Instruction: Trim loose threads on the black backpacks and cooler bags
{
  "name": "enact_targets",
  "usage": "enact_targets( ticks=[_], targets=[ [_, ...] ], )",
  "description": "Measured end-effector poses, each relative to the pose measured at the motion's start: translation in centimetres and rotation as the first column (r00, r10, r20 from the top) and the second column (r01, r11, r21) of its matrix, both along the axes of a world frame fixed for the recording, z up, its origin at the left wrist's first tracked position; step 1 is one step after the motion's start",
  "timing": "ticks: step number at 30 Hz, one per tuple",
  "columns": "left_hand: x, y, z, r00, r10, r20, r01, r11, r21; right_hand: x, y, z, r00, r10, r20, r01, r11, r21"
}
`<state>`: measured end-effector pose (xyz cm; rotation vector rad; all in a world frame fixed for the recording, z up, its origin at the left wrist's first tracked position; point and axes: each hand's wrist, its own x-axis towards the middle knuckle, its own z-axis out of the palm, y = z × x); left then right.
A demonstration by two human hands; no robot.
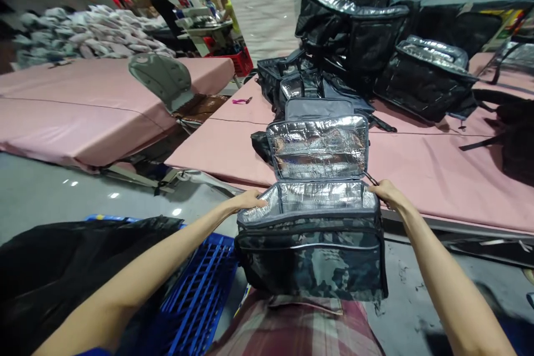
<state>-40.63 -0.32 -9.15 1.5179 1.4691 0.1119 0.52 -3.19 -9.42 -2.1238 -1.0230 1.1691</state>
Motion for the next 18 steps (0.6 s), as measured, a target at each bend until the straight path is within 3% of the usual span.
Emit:
enact_targets(
  ticks=[2, 4, 6, 8, 9, 11, 12, 13, 15, 17, 18],
  targets=[
    [-1.1, -1.0, 0.9, 1.0, -0.003, 0.003, 0.003, 0.999, 0.034, -0.2, -1.4, 1.3, 1.0, 0.005, -0.015, -0.005, 1.0, 0.021],
    [-2.4, -2.3, 2.9, 1.0, -0.009, 0.01, 0.007, 0.98, 0.2, -0.2, -3.7, 3.3, 0.999, -0.036, -0.033, 0.04, 0.994, 0.099],
    [-3.4, -3.7, 5.4, 0.999, 0.034, -0.031, -0.016, 0.892, 0.451, -0.2, -5.9, 5.2, 0.99, -0.129, -0.061, 0.141, 0.95, 0.278],
    [-3.8, -4.9, 6.9, 0.982, 0.15, -0.114, -0.04, 0.759, 0.65, -0.4, -7.4, 5.9, 0.971, -0.215, -0.107, 0.24, 0.846, 0.477],
    [-3.7, -5.4, 6.8, 0.966, 0.208, -0.151, -0.04, 0.701, 0.712, -0.7, -7.9, 5.5, 0.961, -0.244, -0.131, 0.276, 0.792, 0.545],
    [-3.1, -6.1, 4.9, 0.946, 0.254, -0.203, -0.006, 0.638, 0.77, -1.3, -8.3, 3.4, 0.946, -0.288, -0.152, 0.321, 0.746, 0.584],
    [-2.8, -6.4, 3.1, 0.945, 0.243, -0.22, 0.014, 0.639, 0.769, -1.6, -8.4, 1.8, 0.942, -0.304, -0.145, 0.33, 0.748, 0.576],
    [-2.6, -6.7, 1.1, 0.947, 0.221, -0.231, 0.028, 0.662, 0.749, -2.0, -8.6, 0.3, 0.94, -0.316, -0.127, 0.33, 0.76, 0.559],
    [-2.3, -7.3, -2.8, 0.95, 0.188, -0.25, 0.019, 0.763, 0.646, -2.5, -9.2, -2.2, 0.947, -0.314, -0.07, 0.304, 0.798, 0.521],
    [-2.3, -8.2, -5.5, 0.946, 0.212, -0.245, -0.037, 0.821, 0.569, -2.9, -10.3, -2.9, 0.964, -0.266, 0.008, 0.226, 0.836, 0.5],
    [-2.2, -8.7, -6.1, 0.938, 0.259, -0.231, -0.08, 0.809, 0.582, -3.1, -10.9, -2.6, 0.968, -0.24, 0.072, 0.174, 0.85, 0.497]
  ],
)
